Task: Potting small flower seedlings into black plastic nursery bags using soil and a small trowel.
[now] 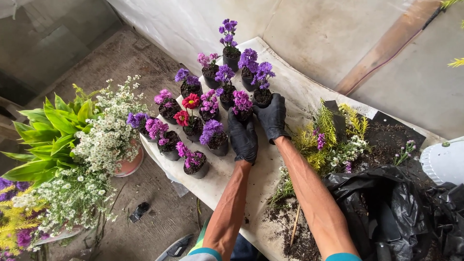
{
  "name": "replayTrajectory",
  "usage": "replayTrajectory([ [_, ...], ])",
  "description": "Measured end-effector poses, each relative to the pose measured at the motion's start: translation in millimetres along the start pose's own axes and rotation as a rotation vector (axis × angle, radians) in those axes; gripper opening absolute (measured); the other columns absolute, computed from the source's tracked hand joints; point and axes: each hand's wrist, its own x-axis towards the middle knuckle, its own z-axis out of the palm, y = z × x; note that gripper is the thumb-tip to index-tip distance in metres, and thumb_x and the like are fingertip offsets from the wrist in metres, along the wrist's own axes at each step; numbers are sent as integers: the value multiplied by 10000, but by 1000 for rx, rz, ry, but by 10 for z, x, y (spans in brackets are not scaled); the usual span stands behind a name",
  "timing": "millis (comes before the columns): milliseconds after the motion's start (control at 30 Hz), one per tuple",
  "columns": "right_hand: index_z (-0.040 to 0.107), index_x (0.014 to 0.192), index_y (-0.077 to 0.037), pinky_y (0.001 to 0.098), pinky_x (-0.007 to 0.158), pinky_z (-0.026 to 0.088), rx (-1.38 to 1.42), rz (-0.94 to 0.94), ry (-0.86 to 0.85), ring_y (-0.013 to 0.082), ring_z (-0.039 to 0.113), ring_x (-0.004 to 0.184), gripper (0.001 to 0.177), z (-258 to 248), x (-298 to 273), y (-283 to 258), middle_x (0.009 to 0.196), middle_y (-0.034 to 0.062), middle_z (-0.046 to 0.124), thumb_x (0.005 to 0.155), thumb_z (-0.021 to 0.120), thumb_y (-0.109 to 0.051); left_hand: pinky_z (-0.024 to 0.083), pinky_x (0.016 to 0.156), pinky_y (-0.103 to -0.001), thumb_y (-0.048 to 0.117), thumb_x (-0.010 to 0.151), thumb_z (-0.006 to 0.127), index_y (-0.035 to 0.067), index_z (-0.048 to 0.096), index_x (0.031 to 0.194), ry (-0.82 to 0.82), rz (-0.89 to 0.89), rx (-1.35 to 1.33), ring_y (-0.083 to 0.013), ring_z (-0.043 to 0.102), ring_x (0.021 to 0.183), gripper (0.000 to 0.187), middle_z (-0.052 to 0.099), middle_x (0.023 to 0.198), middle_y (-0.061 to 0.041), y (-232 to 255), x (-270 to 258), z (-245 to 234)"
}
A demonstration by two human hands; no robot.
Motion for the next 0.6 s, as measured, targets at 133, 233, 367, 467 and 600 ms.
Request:
replayTrajectory([
  [133, 565, 1020, -84, 584, 835, 565, 18, 17, 50, 482, 651, 1011, 610, 44, 47, 40, 984, 205, 594, 680, 876, -483, 356, 1214, -450, 167, 957, 606, 81, 281, 1586, -18, 46, -47, -389, 427, 1421, 713, 443, 1542, -209, -143, -18, 59],
  [233, 561, 1020, -83, 586, 823, 565, 17, -1, 72, 488, 647, 1001, 607, 84, 108, 117, 973, 206, 584, 693, 876, -487, 341, 1222, -456, 152, 968, 583, 80, 278, 1600, -35, 71, -88, -394, 406, 1434, 705, 433, 1554, -213, -224, -1, 101],
  [367, 553, 1036, -88, 581, 811, 564, 20, 4, 81, 489, 643, 1001, 623, 84, 142, 156, 982, 205, 574, 678, 877, -482, 335, 1232, -457, 164, 975, 574, 97, 251, 1617, -45, 95, -120, -382, 410, 1435, 722, 440, 1560, -216, -255, 60, 153],
  [467, 556, 1031, -81, 586, 798, 568, 9, -22, 82, 502, 639, 990, 602, 84, 149, 160, 979, 209, 570, 680, 886, -441, 347, 1226, -472, 164, 976, 563, 97, 250, 1618, -33, 109, -141, -388, 417, 1430, 716, 453, 1551, -221, -187, 90, 137],
  [600, 566, 1046, -66, 573, 790, 558, 45, -14, 92, 499, 638, 992, 576, 81, 131, 109, 974, 213, 567, 714, 877, -419, 354, 1218, -473, 169, 985, 570, 88, 271, 1613, -31, 112, -151, -397, 424, 1424, 700, 459, 1545, -235, -160, 89, 119],
])
